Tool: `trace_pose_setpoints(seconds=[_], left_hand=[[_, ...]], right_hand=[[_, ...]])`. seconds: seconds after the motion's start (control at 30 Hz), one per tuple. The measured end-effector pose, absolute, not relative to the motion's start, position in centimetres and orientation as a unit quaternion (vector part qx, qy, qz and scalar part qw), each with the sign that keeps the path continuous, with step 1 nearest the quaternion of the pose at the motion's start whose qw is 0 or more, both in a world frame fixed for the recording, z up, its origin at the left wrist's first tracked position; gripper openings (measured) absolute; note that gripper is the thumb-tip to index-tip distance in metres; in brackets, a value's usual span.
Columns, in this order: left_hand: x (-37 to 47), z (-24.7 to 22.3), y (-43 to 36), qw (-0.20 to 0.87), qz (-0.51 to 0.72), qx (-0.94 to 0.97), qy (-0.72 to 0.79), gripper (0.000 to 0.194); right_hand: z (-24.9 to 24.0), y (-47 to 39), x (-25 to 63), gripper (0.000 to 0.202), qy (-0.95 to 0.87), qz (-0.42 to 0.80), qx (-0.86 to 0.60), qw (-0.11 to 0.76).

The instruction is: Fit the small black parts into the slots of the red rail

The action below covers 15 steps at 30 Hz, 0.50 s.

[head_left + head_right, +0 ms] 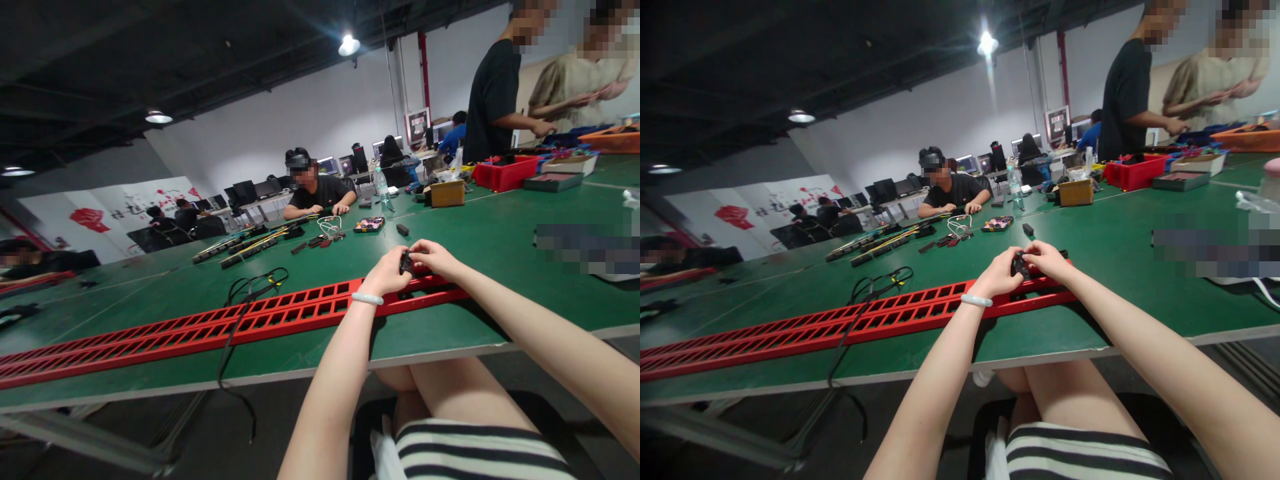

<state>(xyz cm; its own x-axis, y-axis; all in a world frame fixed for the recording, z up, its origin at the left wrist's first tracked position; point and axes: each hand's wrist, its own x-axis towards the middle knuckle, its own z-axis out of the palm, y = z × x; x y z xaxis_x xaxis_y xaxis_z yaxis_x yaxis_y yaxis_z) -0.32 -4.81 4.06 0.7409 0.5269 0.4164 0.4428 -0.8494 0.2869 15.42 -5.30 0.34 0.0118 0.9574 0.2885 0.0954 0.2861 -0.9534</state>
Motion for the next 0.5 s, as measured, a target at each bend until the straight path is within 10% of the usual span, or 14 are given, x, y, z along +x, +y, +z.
trace_pose_setpoints(seconds=[0.5], left_hand=[[-0.75, 4.12, -3.85, 0.076, 0.251, 0.912, 0.316, 0.024]], right_hand=[[0.23, -5.05, 15.96, 0.045, -0.697, 0.294, -0.432, 0.492]])
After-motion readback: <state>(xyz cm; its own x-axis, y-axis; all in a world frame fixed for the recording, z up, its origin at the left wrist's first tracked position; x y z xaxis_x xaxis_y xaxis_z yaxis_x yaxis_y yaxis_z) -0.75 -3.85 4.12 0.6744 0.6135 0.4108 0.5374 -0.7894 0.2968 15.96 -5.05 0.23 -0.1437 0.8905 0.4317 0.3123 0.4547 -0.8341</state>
